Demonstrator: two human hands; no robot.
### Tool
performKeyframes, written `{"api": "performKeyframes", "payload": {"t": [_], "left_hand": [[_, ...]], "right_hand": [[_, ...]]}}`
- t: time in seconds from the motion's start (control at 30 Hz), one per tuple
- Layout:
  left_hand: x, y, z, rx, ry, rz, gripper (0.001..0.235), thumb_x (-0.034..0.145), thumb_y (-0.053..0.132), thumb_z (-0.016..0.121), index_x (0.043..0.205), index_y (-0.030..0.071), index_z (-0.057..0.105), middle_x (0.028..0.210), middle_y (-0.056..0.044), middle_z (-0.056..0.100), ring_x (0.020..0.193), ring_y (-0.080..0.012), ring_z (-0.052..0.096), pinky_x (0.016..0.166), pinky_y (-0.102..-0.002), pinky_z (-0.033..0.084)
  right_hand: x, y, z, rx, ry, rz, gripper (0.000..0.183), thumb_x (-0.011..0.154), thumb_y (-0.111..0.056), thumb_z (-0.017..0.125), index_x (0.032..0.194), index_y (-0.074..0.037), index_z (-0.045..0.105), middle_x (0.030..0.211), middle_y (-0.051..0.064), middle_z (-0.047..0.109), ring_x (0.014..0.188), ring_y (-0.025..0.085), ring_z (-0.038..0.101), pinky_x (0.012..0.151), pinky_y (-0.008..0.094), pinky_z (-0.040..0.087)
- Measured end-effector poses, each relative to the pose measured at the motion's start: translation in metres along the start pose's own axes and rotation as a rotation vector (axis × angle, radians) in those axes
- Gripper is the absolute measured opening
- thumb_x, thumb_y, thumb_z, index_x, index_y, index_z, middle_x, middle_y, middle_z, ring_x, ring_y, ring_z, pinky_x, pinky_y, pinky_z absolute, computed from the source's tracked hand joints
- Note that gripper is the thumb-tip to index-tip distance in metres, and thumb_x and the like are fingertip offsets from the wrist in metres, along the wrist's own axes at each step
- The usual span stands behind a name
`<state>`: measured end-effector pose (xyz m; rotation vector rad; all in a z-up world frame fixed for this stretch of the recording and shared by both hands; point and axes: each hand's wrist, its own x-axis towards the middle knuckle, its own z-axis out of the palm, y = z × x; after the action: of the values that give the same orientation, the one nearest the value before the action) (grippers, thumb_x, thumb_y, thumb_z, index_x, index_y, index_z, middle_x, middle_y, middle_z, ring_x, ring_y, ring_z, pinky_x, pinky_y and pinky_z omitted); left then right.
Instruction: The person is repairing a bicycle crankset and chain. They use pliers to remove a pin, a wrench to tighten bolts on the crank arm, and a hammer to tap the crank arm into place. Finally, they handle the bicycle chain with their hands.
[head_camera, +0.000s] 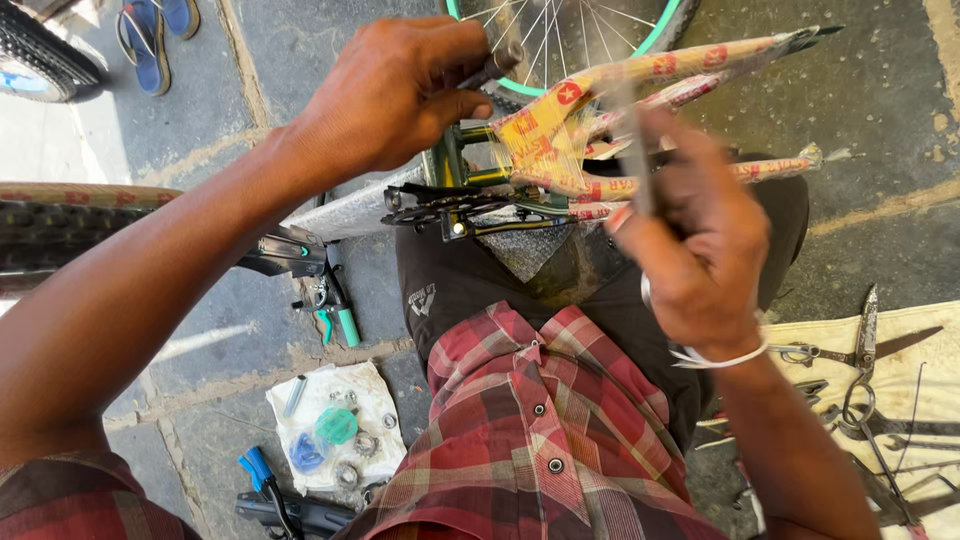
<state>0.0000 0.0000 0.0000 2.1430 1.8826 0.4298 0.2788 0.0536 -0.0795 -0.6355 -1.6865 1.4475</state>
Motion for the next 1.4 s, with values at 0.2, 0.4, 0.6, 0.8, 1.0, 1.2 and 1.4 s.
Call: {"api": "performKeyframes", "payload": {"t": [0.2, 0.4, 0.6, 0.8, 1.0, 1.2, 1.4], "left_hand": [[-0.006, -0.001, 0.001, 0.022, -0.003, -0.032, 0.029, 0.094, 0.018, 0.084, 0.104, 0.002, 0.062, 0.09, -0.016, 0.065, 0.081, -0.0373, 0.064, 0.068, -0.046, 0.046], [-0.013, -0.001, 0.002, -0.003, 0.065, 0.017, 0.03, 0.096, 0.015, 0.085, 0.107, 0.0, 0.061, 0.094, -0.016, 0.064, 0.085, -0.036, 0.065, 0.072, -0.044, 0.048], [-0.011, -0.001, 0.0, -0.145, 0.079, -0.102, 0.026, 0.097, 0.009, 0.082, 0.111, 0.001, 0.062, 0.088, -0.011, 0.064, 0.077, -0.0266, 0.063, 0.071, -0.039, 0.052], [-0.02, -0.008, 0.001, -0.084, 0.096, -0.018, 0.03, 0.103, 0.012, 0.082, 0.116, 0.002, 0.057, 0.096, -0.012, 0.064, 0.085, -0.0268, 0.066, 0.076, -0.038, 0.053], [-0.021, -0.005, 0.003, -0.07, 0.082, -0.003, 0.029, 0.104, 0.012, 0.08, 0.12, 0.002, 0.058, 0.097, -0.012, 0.063, 0.086, -0.0285, 0.066, 0.078, -0.04, 0.053], [-0.022, -0.002, 0.0, -0.046, 0.073, 0.014, 0.029, 0.104, 0.011, 0.079, 0.123, 0.002, 0.059, 0.099, -0.013, 0.063, 0.087, -0.0306, 0.066, 0.077, -0.041, 0.052], [-0.025, -0.003, 0.004, -0.056, 0.092, 0.025, 0.027, 0.103, 0.011, 0.08, 0.121, 0.002, 0.062, 0.103, -0.014, 0.064, 0.088, -0.0314, 0.066, 0.076, -0.042, 0.051]], "right_hand": [[0.008, 0.005, -0.006, -0.077, -0.198, 0.05, 0.065, 0.089, 0.0, 0.062, 0.153, -0.003, 0.05, 0.074, 0.001, 0.058, 0.052, 0.009, 0.04, 0.046, 0.03, 0.031], [-0.004, 0.021, 0.016, -0.116, 0.036, -0.219, 0.058, 0.098, -0.003, 0.061, 0.153, -0.011, 0.045, 0.073, 0.001, 0.054, 0.056, 0.006, 0.046, 0.054, 0.027, 0.04], [0.01, -0.002, -0.012, -0.145, -0.173, -0.096, 0.066, 0.091, 0.003, 0.055, 0.155, -0.004, 0.041, 0.072, -0.003, 0.055, 0.053, 0.003, 0.042, 0.048, 0.02, 0.034], [0.002, -0.009, -0.007, -0.012, -0.119, -0.092, 0.068, 0.098, 0.007, 0.059, 0.161, -0.004, 0.038, 0.083, 0.0, 0.063, 0.059, -0.001, 0.045, 0.055, 0.017, 0.034], [0.002, -0.01, -0.001, 0.005, -0.17, -0.11, 0.068, 0.098, 0.01, 0.058, 0.161, 0.0, 0.037, 0.124, 0.013, 0.073, 0.086, 0.001, 0.06, 0.075, 0.017, 0.049], [0.001, -0.01, 0.002, -0.083, -0.117, -0.14, 0.066, 0.097, 0.009, 0.062, 0.158, -0.002, 0.039, 0.135, 0.014, 0.072, 0.073, 0.003, 0.058, 0.063, 0.02, 0.047], [0.014, -0.007, -0.008, -0.265, -0.293, -0.156, 0.072, 0.088, 0.002, 0.062, 0.157, -0.006, 0.046, 0.102, 0.012, 0.066, 0.059, 0.011, 0.053, 0.06, 0.031, 0.045]]}}
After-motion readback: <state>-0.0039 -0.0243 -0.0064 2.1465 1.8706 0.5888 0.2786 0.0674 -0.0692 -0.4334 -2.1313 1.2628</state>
